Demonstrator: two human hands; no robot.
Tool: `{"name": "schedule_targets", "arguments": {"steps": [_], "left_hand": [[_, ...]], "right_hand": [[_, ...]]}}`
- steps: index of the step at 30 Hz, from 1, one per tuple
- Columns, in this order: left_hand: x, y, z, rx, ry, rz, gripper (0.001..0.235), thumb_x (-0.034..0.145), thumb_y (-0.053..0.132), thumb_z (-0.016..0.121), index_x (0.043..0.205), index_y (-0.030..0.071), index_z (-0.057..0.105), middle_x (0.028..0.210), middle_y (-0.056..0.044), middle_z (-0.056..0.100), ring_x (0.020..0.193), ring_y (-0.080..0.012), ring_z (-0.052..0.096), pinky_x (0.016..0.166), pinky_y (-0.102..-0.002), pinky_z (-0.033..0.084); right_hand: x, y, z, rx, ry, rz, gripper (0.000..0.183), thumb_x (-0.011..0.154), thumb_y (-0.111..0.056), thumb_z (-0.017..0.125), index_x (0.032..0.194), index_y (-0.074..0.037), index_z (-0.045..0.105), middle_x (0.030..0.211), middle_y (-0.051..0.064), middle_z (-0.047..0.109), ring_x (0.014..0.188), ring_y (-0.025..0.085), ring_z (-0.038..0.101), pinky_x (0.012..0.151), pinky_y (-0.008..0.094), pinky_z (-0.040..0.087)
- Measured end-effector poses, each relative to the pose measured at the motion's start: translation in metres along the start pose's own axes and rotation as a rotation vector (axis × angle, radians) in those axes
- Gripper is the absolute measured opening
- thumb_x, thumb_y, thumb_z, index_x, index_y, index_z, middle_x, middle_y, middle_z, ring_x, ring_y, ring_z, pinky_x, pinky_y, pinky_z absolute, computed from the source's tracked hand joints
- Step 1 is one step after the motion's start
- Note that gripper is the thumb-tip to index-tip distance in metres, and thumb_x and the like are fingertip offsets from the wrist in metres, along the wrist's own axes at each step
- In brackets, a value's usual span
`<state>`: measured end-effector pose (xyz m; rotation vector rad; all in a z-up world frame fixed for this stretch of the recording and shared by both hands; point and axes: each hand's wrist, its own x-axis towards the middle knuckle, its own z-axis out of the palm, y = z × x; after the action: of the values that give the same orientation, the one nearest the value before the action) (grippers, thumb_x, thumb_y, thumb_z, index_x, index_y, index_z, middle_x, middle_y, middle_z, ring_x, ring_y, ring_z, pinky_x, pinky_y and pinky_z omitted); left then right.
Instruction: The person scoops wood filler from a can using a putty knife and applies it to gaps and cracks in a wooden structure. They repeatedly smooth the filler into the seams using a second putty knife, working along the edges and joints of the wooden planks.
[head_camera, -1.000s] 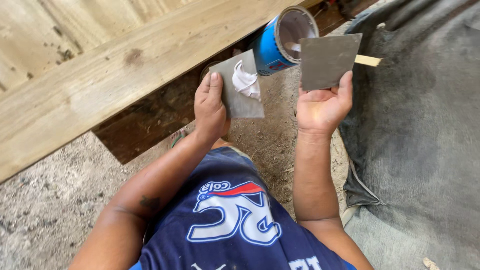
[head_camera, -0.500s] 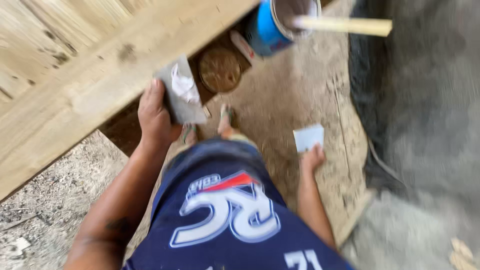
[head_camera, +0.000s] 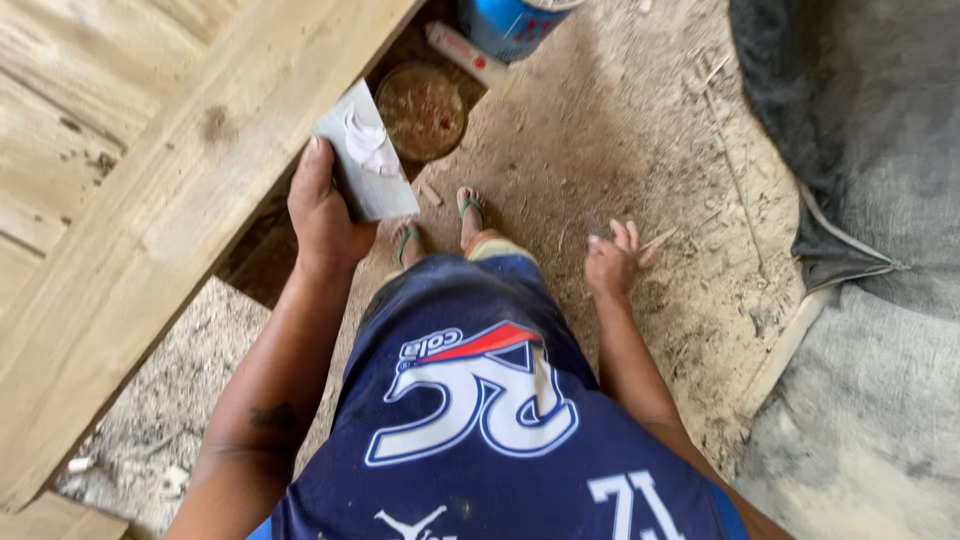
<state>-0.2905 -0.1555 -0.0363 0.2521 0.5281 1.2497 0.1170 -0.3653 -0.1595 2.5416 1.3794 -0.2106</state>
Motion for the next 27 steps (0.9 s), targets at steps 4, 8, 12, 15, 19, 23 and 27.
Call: {"name": "schedule_targets", "arguments": {"steps": [4,8,12,15,19,23,27], "left_hand": [[-0.011,0.015,0.003,0.005,0.149,0.005,0.041,0.108,0.03,0.045,0.139,0.006,0.055,0.13,-0.009,0.067,0.118,-0.0245,0.067,0.103,-0.043,0.055],[-0.014,0.019,-0.005,-0.016,0.15,0.036,0.042,0.11,0.035,0.044,0.136,0.003,0.056,0.124,-0.012,0.069,0.113,-0.0269,0.067,0.103,-0.046,0.056],[-0.022,0.002,-0.008,-0.064,0.207,0.141,0.042,0.112,0.031,0.045,0.135,-0.001,0.057,0.127,-0.014,0.068,0.117,-0.0269,0.067,0.109,-0.043,0.053],[-0.032,-0.011,-0.009,-0.108,0.245,0.221,0.04,0.111,0.029,0.045,0.134,-0.001,0.058,0.127,-0.014,0.069,0.117,-0.0266,0.066,0.109,-0.042,0.052],[-0.051,-0.019,-0.009,-0.21,0.347,0.282,0.039,0.109,0.029,0.046,0.133,0.0,0.059,0.126,-0.013,0.069,0.116,-0.0268,0.067,0.108,-0.043,0.052],[-0.072,-0.025,-0.02,-0.301,0.424,0.369,0.037,0.11,0.027,0.048,0.132,0.001,0.059,0.126,-0.012,0.069,0.117,-0.0275,0.067,0.11,-0.043,0.053],[-0.085,-0.033,-0.027,-0.282,0.536,0.419,0.033,0.109,0.026,0.05,0.129,0.002,0.059,0.124,-0.011,0.068,0.117,-0.0271,0.067,0.109,-0.044,0.054]], "right_hand": [[0.006,0.055,0.009,0.37,0.323,0.044,0.034,0.107,-0.029,0.061,0.109,0.002,0.075,0.147,0.023,0.056,0.14,0.037,0.044,0.114,0.058,0.034],[0.045,0.027,0.002,1.203,0.371,0.004,0.026,0.108,-0.019,0.058,0.119,0.004,0.066,0.126,0.019,0.064,0.113,0.028,0.062,0.098,0.048,0.051],[0.13,-0.081,-0.044,1.766,0.126,-0.126,0.023,0.097,-0.003,0.067,0.113,0.003,0.053,0.102,0.014,0.064,0.082,0.021,0.064,0.071,0.042,0.055],[0.156,-0.164,-0.095,1.961,-0.335,-0.395,0.038,0.083,0.002,0.073,0.115,-0.005,0.054,0.103,0.008,0.067,0.093,0.017,0.071,0.09,0.035,0.062],[0.169,-0.207,-0.121,1.67,-0.584,-0.622,0.03,0.095,0.004,0.073,0.124,0.002,0.065,0.106,0.009,0.069,0.091,0.018,0.064,0.088,0.034,0.054],[0.181,-0.205,-0.134,1.062,-0.341,-0.816,0.03,0.103,-0.002,0.066,0.133,0.001,0.071,0.109,0.01,0.074,0.095,0.02,0.066,0.09,0.036,0.055],[0.188,-0.209,-0.162,1.672,-0.758,-0.402,0.032,0.097,-0.005,0.059,0.127,0.002,0.067,0.112,0.013,0.077,0.1,0.024,0.074,0.096,0.04,0.061]]}}
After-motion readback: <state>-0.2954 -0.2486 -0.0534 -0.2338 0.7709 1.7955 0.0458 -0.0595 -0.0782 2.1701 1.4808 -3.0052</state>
